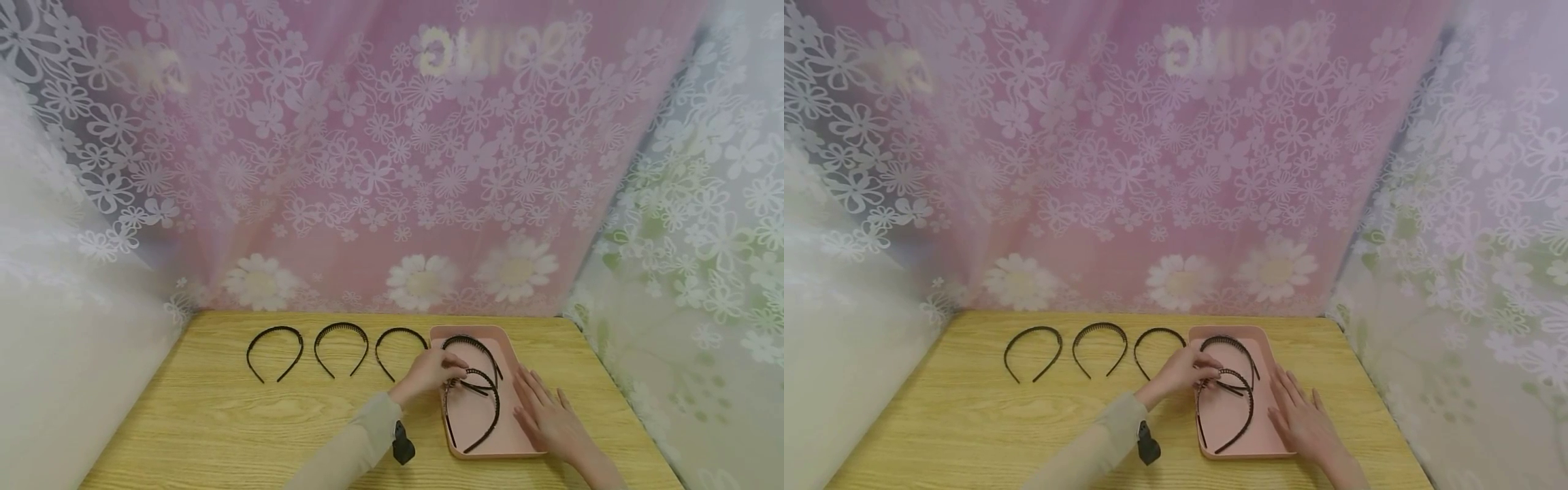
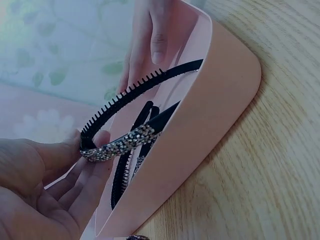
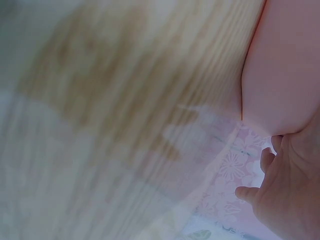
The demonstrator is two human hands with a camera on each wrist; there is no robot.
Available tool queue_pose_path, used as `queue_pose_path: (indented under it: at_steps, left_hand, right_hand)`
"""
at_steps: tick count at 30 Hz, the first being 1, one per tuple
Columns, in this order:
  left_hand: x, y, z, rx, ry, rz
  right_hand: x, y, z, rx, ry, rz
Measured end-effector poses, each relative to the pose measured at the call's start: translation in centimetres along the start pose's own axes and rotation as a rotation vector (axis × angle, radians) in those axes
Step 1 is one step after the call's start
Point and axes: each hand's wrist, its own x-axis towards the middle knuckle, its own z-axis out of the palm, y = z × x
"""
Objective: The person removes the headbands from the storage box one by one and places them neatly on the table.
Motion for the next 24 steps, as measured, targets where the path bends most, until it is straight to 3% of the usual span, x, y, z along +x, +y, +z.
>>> queue_pose_path:
  at_steps: [8,13,24]
  left_hand:
    - [-0.2,-0.4,-0.4,-0.022,-0.011,-0.057]
    - [-0.4,-0.7,-0.8,-0.059,0.026,-0.041]
    - [-0.6,-1.1,-2.3,-0.253,0.092,-0.047]
  right_hand:
    - [0.0,0.1,0.0,0.001,-0.014,0.007]
    - [0.0,0.1,0.0,0.008,-0.015,0.006]
    - [0.1,0.0,-0.1,0.004,-0.032,0.021]
